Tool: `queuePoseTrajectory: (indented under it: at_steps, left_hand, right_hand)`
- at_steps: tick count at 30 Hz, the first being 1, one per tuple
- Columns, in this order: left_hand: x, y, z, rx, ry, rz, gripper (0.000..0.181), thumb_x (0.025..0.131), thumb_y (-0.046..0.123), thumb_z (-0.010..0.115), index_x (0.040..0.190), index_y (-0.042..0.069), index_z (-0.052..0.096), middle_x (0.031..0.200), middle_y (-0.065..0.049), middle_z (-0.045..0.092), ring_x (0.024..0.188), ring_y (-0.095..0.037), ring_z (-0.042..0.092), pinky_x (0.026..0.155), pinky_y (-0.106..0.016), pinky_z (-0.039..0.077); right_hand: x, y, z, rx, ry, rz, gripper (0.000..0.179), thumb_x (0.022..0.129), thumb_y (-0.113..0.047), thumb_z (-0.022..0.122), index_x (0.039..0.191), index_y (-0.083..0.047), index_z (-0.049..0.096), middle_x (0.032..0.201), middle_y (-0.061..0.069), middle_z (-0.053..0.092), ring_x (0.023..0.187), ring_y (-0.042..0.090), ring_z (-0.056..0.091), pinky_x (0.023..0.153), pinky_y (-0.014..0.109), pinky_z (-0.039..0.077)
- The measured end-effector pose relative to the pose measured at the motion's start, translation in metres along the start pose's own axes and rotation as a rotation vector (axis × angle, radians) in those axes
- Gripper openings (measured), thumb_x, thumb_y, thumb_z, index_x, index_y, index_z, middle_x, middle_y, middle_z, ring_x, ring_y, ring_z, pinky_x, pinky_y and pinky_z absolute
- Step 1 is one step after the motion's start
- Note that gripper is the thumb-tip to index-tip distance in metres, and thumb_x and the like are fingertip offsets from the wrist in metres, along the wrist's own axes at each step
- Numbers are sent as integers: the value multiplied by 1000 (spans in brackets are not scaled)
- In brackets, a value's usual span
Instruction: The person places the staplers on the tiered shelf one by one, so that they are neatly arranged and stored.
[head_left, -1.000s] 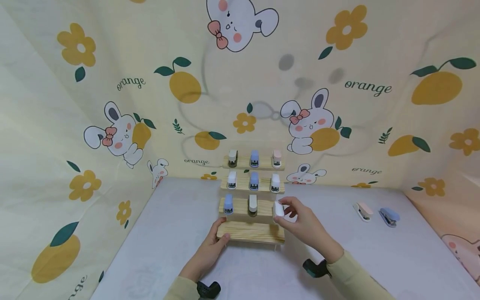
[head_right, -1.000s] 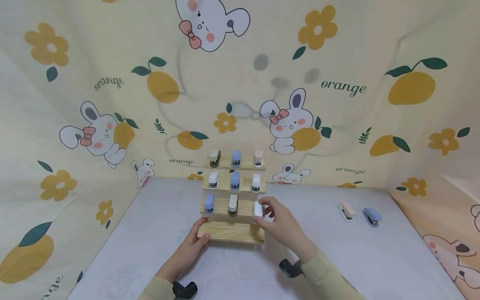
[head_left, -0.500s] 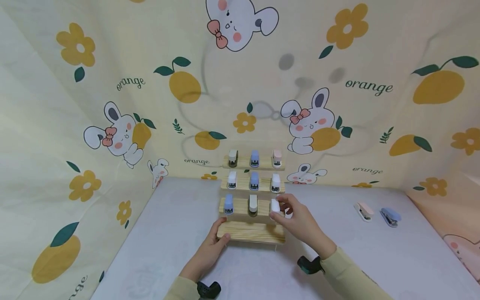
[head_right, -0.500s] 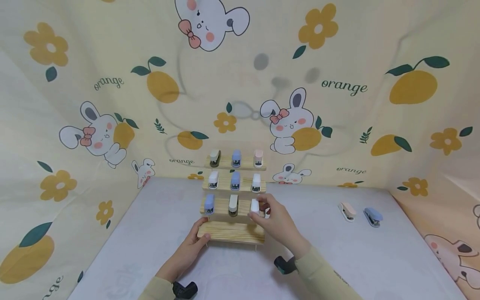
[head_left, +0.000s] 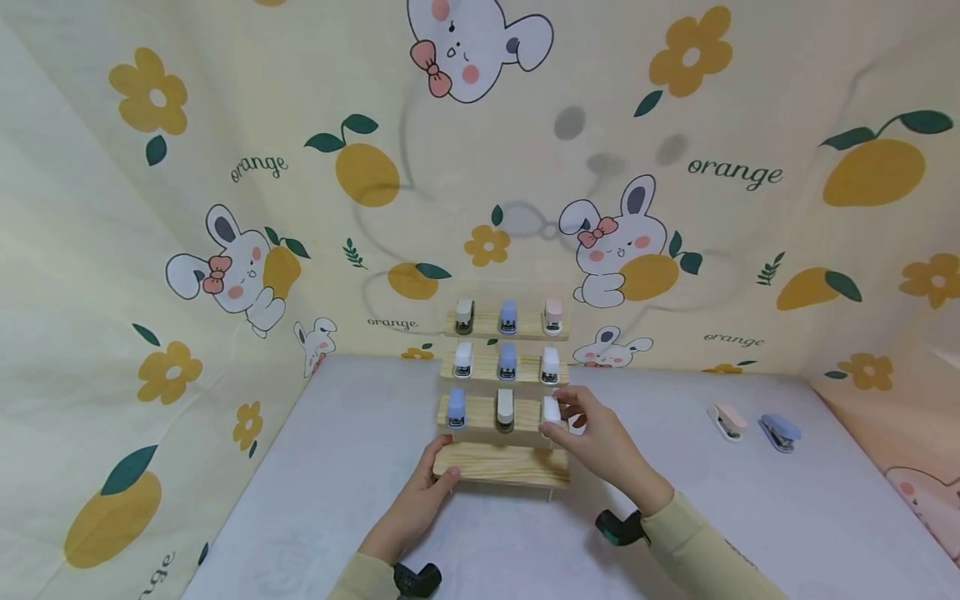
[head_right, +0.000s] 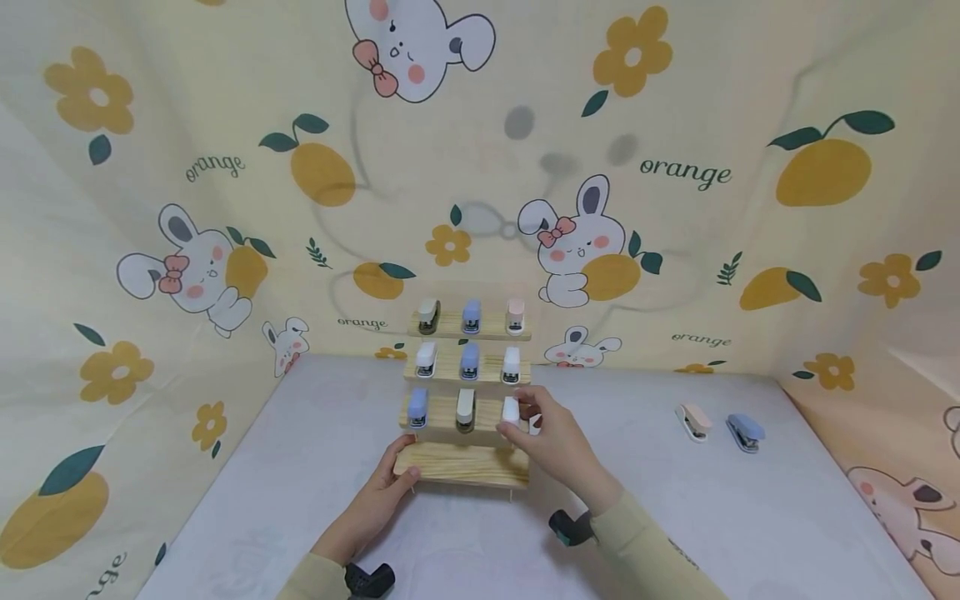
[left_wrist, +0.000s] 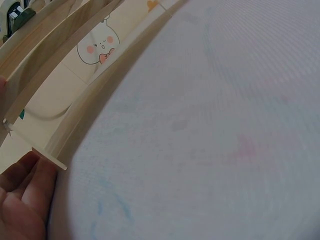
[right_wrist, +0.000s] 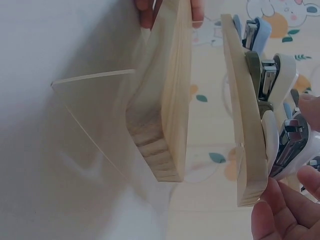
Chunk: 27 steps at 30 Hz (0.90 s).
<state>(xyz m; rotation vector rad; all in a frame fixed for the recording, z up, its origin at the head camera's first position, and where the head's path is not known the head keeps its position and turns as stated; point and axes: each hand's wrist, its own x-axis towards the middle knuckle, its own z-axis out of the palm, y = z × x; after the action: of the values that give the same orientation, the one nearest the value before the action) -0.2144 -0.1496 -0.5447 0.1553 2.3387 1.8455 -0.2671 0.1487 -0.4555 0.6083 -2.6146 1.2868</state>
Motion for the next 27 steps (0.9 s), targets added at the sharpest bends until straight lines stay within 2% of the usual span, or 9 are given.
queuePoseTrajectory:
  at_steps: [8, 16, 19, 26, 27]
  left_hand:
    - [1, -2, 0, -4, 3, -20, 59, 98, 45, 52, 149, 37, 24, 159, -11, 17, 144, -34, 14, 112, -56, 16]
    - [0, 0, 1, -6, 3, -13, 58, 98, 44, 52, 148, 37, 25, 159, -10, 18, 144, -33, 16, 112, -56, 19]
    - [0, 1, 1, 2, 6, -11, 57, 98, 45, 52, 148, 38, 26, 159, -10, 18, 144, -34, 16, 112, -56, 18]
    - [-17, 36, 2, -20, 13, -24, 54, 101, 29, 51, 150, 24, 26, 158, -15, 18, 144, -37, 14, 112, -58, 15]
    - [-17, 36, 2, -20, 15, -25, 54, 101, 29, 51, 150, 25, 26, 158, -15, 18, 144, -37, 14, 112, -58, 14]
  right_hand:
    - [2, 0, 0, 23, -8, -4, 60, 84, -45, 74, 129, -13, 51, 113, 0, 64, 92, 13, 57, 79, 40, 50]
    - [3, 0, -2, 55, -12, 10, 62, 84, -43, 74, 130, -9, 50, 111, 2, 64, 92, 15, 57, 81, 47, 50]
    - [3, 0, -1, 52, -11, 14, 62, 84, -44, 74, 130, -10, 50, 111, 1, 64, 93, 16, 57, 81, 46, 50]
    - [3, 2, 1, 46, -4, 23, 61, 84, -46, 73, 130, -12, 51, 111, 1, 63, 92, 15, 56, 80, 41, 50]
    - [3, 2, 0, 51, -4, 25, 62, 84, -46, 73, 130, -11, 51, 112, 1, 63, 93, 15, 56, 80, 42, 50]
